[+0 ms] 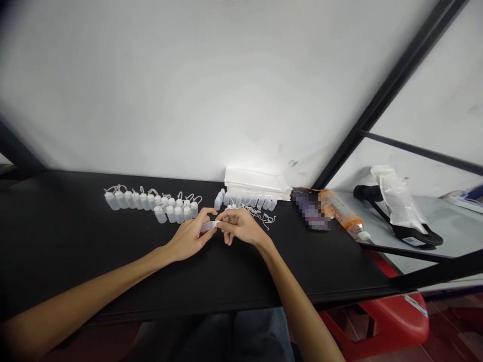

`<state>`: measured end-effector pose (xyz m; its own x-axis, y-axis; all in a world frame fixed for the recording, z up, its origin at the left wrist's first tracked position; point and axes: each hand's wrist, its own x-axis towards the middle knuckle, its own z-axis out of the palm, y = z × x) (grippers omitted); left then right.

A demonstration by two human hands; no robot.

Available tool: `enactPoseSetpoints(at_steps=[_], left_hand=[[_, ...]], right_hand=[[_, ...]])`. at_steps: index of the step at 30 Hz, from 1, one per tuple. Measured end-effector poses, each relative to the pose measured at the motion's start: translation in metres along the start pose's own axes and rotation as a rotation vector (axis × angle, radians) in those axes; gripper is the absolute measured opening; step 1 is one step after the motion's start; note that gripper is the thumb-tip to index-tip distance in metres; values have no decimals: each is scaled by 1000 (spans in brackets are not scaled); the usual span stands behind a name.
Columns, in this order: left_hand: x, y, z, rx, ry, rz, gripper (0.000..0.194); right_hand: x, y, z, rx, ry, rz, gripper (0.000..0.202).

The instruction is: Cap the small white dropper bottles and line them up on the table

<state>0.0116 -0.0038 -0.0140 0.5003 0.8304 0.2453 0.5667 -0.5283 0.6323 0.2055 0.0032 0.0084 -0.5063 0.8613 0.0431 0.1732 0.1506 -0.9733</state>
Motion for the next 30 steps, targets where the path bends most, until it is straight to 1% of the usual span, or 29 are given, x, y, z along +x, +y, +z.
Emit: enactPoseSetpoints(at_steps=[4,8,11,15,18,20,24,27,30], left_hand=[[0,-2,1,13,1,0,32],[-1,-1,0,-12,-4,17,33],[-3,3,-5,-86,-20,43,32],[-4,7,-11,-132,-30,74,32],[-5,7,-9,-113,-29,100,33],[-7,7,-7,-90,-8,116,32],[-10,10,-5,-52,20,140,30],[-8,12,-8,-117,4,125,35],[-5,12,-11,-200,-5,73,40]], right_hand=[[1,4,3,-99,-11,23,29],[0,4,2,-197,28,-18,28],[-2,-4,0,-127,67,-42,30],[-4,-11,-4,-60,77,-57,33],[-4,-10,-3,-55,100,-51,34],[-4,-9,-2,-58,113,-51,32],[-3,-8,1,-94,99,-78,34],[-3,-9,1,-107,133,-103,33],[-2,-9,0,-129,187,-130,29]])
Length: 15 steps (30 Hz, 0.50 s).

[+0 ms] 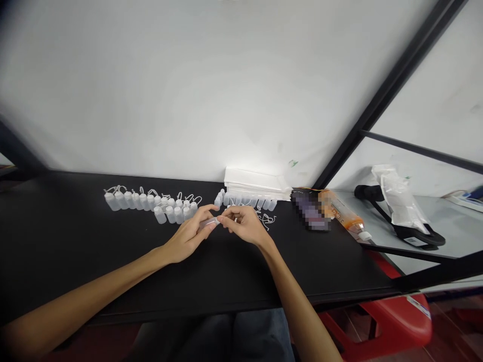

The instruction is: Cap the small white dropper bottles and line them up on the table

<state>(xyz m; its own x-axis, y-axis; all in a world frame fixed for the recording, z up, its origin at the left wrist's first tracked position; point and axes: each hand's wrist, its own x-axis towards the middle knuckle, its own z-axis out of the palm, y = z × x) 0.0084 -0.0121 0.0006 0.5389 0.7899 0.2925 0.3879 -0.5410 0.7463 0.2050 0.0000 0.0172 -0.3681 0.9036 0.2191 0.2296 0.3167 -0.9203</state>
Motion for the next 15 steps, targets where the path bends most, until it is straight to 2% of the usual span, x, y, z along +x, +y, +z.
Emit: enactPoseSetpoints(at_steps=[4,15], left_hand=[[2,-2,0,33,-28,-72,38],[5,-15,6,32,37,-29,33]], right_hand=[[1,-1,-1,-42,49,-9,28],[0,4,-3,9,34,29,32]])
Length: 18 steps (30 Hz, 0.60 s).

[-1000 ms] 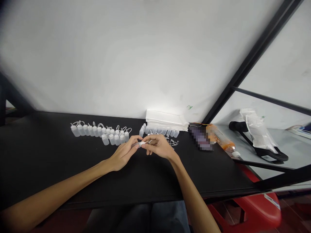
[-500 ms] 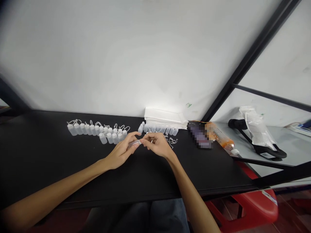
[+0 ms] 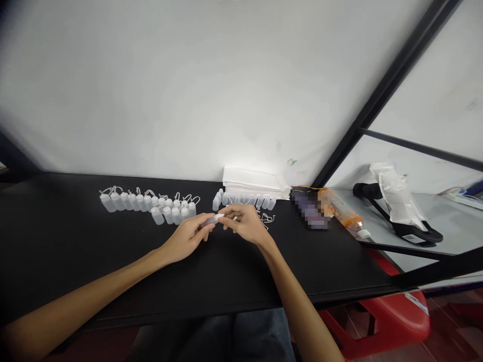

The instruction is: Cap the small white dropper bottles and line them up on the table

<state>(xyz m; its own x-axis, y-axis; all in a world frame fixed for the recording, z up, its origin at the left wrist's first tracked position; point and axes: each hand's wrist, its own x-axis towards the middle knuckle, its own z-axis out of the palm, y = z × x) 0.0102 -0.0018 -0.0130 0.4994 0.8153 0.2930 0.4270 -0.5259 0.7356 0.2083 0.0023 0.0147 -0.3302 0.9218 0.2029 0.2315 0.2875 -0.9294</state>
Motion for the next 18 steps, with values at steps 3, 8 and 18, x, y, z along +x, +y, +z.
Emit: enactPoseSetpoints(at_steps=[3,8,18], left_hand=[[-1,1,1,-30,9,18,34],[-2,-1,1,8,29,45,34],[-6,-2,1,281,135,184,31]], right_hand=[[0,0,-2,-11,-13,-4,32],[-1,3,-2,-53,-31,-18,32],[-1,4,12,-270,-23,-118,36]])
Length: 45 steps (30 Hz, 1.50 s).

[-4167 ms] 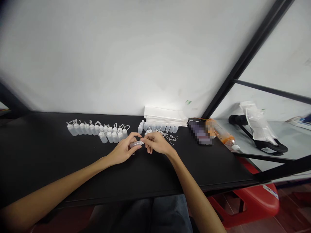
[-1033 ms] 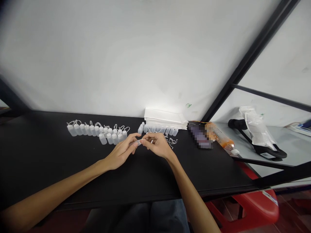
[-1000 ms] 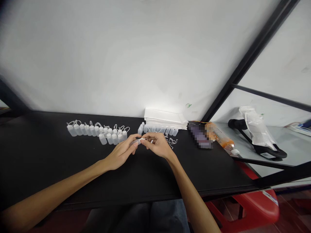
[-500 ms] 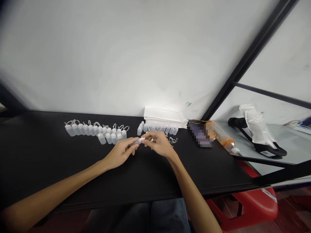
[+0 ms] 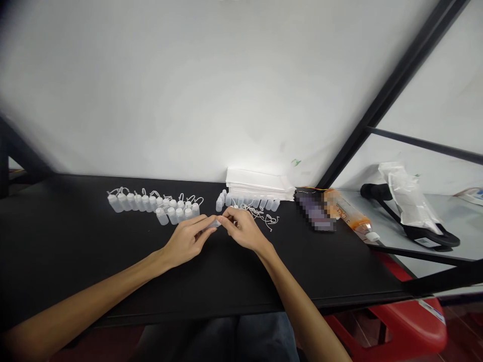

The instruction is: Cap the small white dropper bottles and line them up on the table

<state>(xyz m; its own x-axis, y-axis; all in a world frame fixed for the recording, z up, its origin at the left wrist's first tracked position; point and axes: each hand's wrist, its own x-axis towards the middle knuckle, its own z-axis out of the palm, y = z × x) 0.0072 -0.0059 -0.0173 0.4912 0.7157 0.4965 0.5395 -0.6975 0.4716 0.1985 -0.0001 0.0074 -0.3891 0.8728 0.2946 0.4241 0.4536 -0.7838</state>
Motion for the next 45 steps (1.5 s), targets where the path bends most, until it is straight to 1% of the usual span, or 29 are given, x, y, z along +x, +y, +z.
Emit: enactPoseSetpoints(at_steps=[5,7,8,10,12,15,17,19,21,23,26,29,31,34,38,45], left_hand=[[-2,-2,1,71,35,74,32],[-1,1,1,49,38,64,31],[0,4,0,-1,34,35,30],[4,13,-2,-190,-5,-69,28],[7,23,-4,-451,-86,-183,27],[7,29,-4,-796,-165,-253,19],[4,27,-3,-970,-187,-292,13],[1,23,-1,-1062,-186,-340,11],[0,20,1,-1085,-185,-384,17],[0,19,2,-1067,-195,-420,26],[1,17,3,-1022,-214,-459,35],[1,13,6,-1005,-234,-483,36],[2,11,6,-1006,-239,-492,36],[4,10,5,-1013,-241,-513,36],[7,11,1,-1009,-246,-543,37],[6,9,1,-996,-258,-566,37]], right_hand=[[0,-5,2,-42,-7,-65,46],[0,-5,1,-16,-6,-51,45],[0,-5,-1,9,-3,-42,44],[0,-5,-6,78,27,-24,44],[1,-4,-12,185,109,19,47],[2,-1,-20,359,254,97,42],[3,2,-21,433,258,121,36],[3,4,-20,479,197,137,38],[4,5,-16,501,138,140,39],[4,7,-12,502,101,123,37],[4,7,-9,501,104,102,28],[3,5,-11,515,122,119,23],[2,3,-14,525,102,120,20],[0,0,-18,530,71,93,20],[-2,-1,-22,532,68,63,22],[-3,-1,-22,506,64,67,19]])
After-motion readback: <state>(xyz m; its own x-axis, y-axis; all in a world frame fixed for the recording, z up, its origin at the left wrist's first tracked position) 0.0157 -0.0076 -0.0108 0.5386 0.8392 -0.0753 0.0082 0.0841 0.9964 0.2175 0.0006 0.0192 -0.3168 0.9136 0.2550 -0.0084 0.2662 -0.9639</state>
